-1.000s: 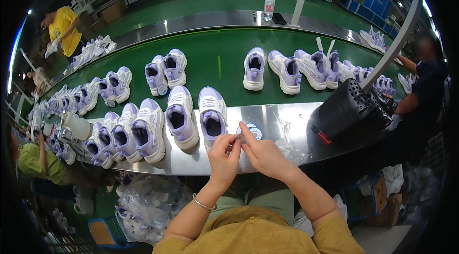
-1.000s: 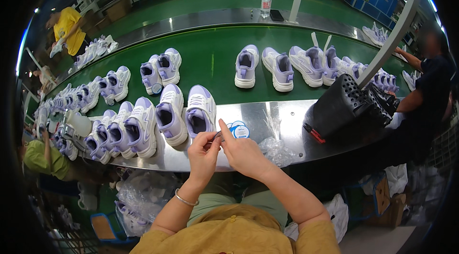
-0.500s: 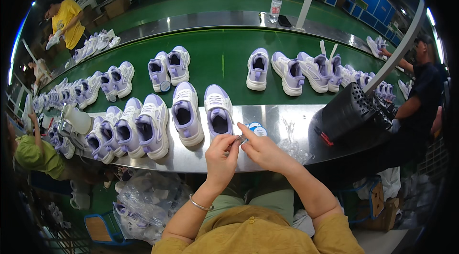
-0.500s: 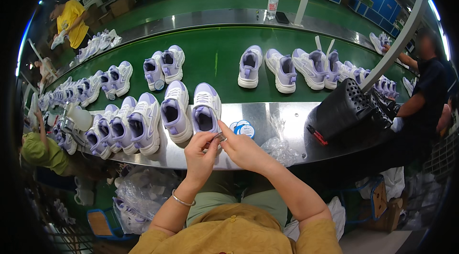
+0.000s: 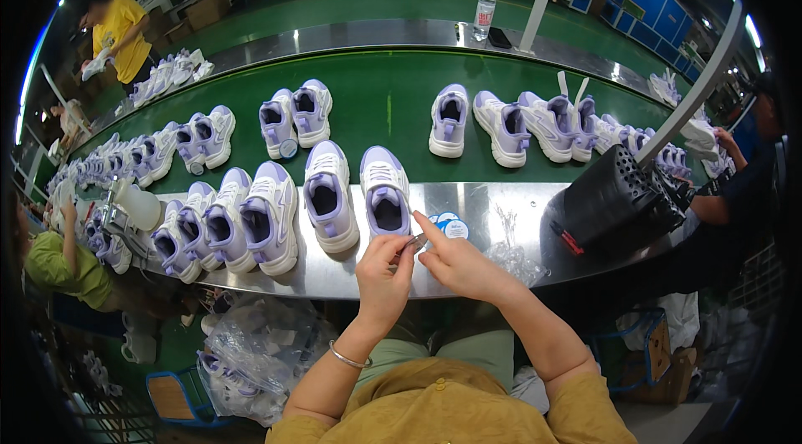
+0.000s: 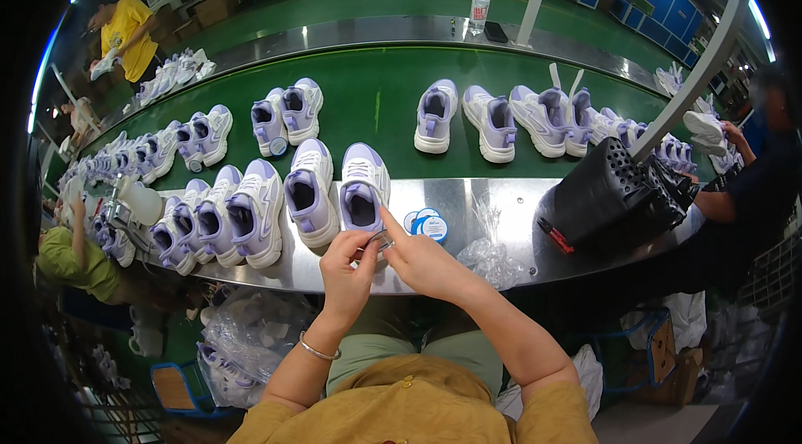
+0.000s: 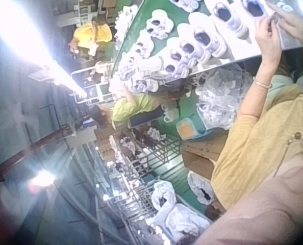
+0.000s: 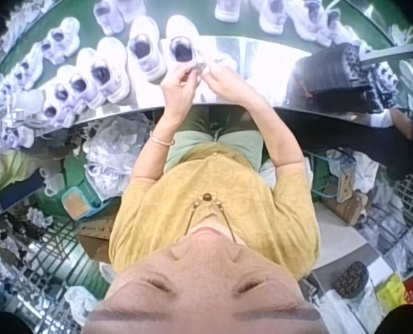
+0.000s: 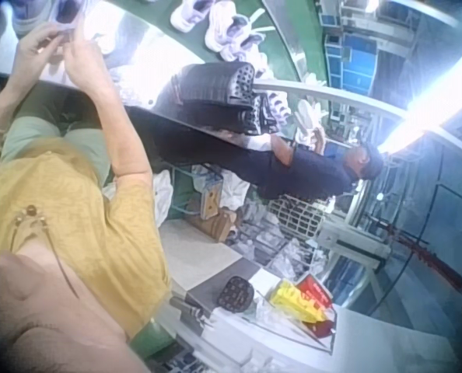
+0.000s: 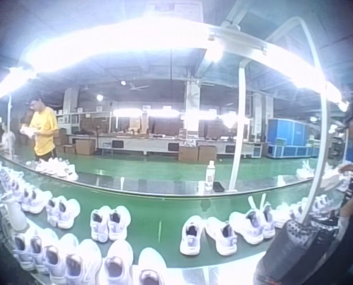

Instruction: The person tags shoes on a conveyor belt by threading plastic fasteners through circular tags and attaching them to the heel loops of the shoes by hand.

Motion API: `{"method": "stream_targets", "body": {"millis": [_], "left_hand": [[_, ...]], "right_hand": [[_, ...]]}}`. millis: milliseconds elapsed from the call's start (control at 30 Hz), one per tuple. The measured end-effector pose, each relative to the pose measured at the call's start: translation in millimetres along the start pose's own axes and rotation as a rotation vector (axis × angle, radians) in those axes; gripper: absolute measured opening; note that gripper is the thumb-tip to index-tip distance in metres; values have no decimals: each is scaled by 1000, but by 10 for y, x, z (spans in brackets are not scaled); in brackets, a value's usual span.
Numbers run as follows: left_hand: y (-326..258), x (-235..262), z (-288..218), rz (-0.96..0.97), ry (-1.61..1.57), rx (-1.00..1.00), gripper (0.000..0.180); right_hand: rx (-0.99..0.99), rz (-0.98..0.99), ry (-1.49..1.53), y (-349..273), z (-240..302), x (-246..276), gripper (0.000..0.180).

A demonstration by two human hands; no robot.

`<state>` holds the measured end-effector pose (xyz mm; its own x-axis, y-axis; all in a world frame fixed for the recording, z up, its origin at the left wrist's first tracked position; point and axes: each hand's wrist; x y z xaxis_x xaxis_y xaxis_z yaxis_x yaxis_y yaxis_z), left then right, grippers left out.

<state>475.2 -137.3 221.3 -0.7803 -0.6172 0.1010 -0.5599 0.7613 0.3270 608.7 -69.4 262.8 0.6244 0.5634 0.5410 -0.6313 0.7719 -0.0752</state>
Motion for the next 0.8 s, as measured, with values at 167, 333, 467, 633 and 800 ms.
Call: {"method": "stream_targets", "body": {"millis": [167, 333, 467, 633, 800], "left_hand": [[-11, -3, 0, -3, 1, -14, 10], [-16, 15, -18, -1, 22, -51, 11], [-16, 113, -13, 84, 6, -75, 8], [-87, 306, 122, 215, -311, 381, 10], [-86, 546, 62, 216, -515, 656, 5]], "right_hand": [[29, -16, -31, -8, -22, -18, 60], [20, -10, -32, 40, -110, -61, 59], [50, 0, -60, 46, -104, -75, 47], [156, 42, -346, -99, 175, -204, 11], [216, 26, -226, -105, 73, -410, 15]]}}
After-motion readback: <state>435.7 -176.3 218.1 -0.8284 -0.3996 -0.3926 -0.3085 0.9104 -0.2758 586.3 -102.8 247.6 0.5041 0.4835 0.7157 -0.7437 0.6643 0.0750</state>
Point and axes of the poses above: each hand's wrist, its own y-axis towards the middle knuckle, its own x-axis out of the back of the hand, z = x × y, and after that the axes turned 10 degrees about -z, right-handed
